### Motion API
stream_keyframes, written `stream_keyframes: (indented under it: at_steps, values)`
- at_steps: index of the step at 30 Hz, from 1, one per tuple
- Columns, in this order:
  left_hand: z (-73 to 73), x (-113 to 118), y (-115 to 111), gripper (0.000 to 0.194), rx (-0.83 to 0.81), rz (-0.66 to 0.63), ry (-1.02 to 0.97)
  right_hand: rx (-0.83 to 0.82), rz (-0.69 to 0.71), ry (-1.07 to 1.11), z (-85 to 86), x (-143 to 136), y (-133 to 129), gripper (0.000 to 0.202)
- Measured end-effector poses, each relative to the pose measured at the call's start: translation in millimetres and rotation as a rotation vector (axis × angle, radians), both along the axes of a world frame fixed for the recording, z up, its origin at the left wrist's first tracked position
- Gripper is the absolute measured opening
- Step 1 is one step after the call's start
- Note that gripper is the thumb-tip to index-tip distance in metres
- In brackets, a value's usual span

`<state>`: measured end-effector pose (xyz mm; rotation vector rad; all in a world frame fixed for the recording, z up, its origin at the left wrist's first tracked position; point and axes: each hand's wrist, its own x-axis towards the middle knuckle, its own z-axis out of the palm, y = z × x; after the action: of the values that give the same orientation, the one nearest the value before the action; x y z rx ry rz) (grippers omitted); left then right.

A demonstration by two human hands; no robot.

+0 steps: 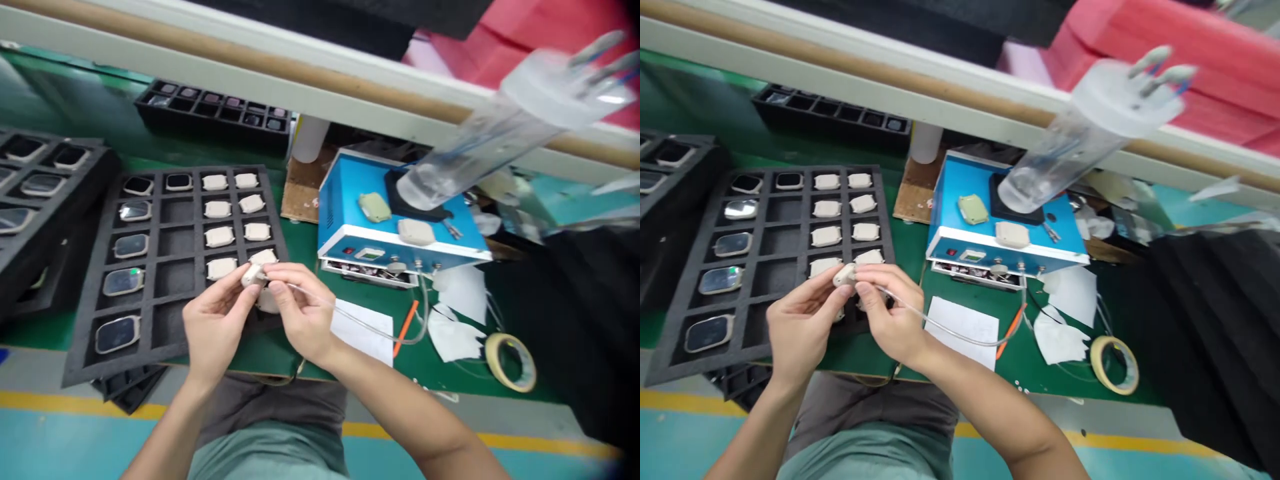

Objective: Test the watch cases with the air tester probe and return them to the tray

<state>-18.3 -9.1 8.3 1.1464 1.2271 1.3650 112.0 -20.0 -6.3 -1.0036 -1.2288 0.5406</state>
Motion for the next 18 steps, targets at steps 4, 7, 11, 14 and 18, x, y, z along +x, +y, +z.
stream_keyframes:
  at_steps: [4,7,11,14,18]
  values:
    - [0.8,0.2,1.8,0.041,0.024,0.020,0.024,0.006,0.011,0.012,-0.5,0.2,4.1,0.012]
    - [0.9,0.1,2.2,0.041,0.028,0.024,0.031,0.005,0.017,0.017,-0.7,0.4,4.6,0.012]
    - [-0.4,-0.2,2.9,0.037,0.031,0.027,0.023,0.047,0.027,0.030,0.8,0.0,5.4,0.011]
    - [-0.7,0.0,3.5,0.036,0.034,0.019,0.015,0.044,0.016,0.024,1.9,-0.4,6.5,0.011]
    - [0.6,0.4,3.5,0.036,0.033,0.018,0.007,0.042,0.014,0.023,2.0,-0.3,6.8,0.011]
